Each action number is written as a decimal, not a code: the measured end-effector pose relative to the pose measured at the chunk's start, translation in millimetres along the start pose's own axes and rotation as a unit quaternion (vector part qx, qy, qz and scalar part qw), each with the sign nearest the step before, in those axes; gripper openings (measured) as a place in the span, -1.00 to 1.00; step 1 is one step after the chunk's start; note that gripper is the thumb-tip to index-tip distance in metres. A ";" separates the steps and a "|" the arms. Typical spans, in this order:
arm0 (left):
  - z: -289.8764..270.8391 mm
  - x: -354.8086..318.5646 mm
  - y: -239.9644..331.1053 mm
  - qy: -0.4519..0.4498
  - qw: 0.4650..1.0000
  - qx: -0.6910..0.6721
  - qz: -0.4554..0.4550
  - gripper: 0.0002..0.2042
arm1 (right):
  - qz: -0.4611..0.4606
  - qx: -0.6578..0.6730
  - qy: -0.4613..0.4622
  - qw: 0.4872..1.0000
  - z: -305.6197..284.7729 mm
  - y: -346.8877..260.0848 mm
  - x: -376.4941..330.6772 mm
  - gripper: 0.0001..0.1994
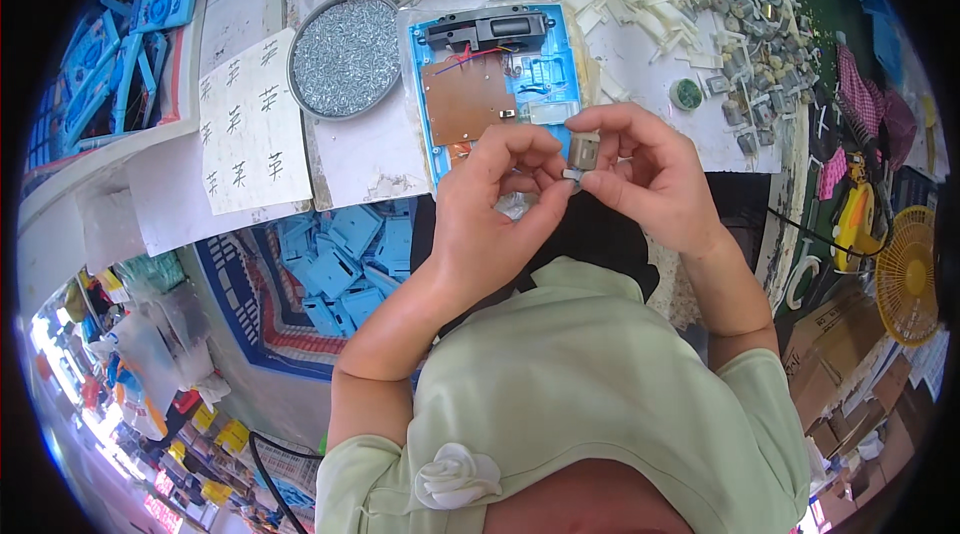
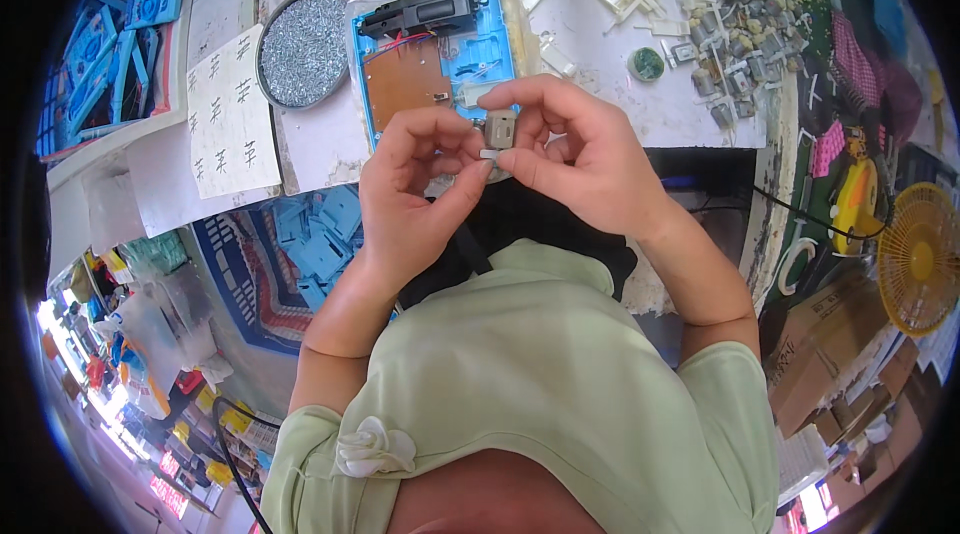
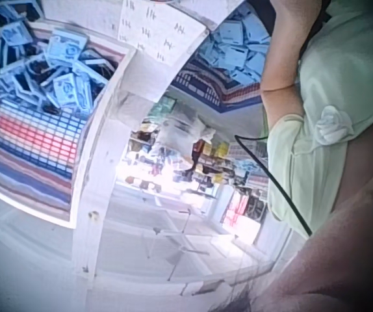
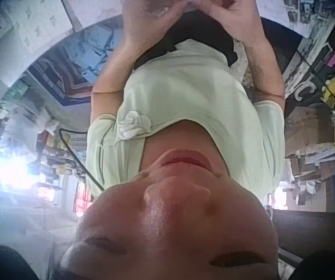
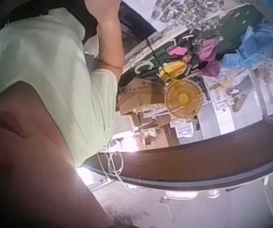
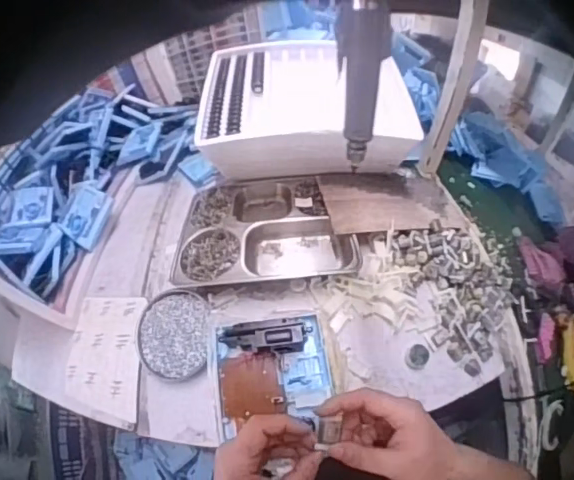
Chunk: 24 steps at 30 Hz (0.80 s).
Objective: The recorder is soldering components onto a circuit board and assembling a plastic device housing.
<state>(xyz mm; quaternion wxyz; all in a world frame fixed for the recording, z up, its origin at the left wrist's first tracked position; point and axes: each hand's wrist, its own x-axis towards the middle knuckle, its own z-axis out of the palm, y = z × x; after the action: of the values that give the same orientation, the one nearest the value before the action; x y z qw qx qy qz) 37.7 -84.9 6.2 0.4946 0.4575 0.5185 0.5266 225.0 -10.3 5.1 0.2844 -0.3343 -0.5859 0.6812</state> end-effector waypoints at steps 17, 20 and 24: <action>-24.6 4.8 -2.9 -0.009 0.965 0.142 0.221 -0.73 | -0.221 -0.221 -0.044 0.949 1.3 -15.4 12.7 -0.68; -26.0 2.0 -1.1 -0.009 0.965 0.148 0.216 -0.74 | -0.258 -0.215 -0.041 0.941 4.8 -10.7 13.4 -0.68; -26.7 2.0 -0.5 -0.015 0.944 0.208 0.254 -0.72 | -0.280 -0.229 -0.051 0.931 3.9 -8.9 12.8 -0.65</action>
<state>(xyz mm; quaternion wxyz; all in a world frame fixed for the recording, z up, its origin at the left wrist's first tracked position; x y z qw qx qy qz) 11.0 -85.4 4.5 0.2458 0.6745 0.4757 0.5082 214.0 -1.3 12.6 0.3488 -0.1774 -0.8096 0.4376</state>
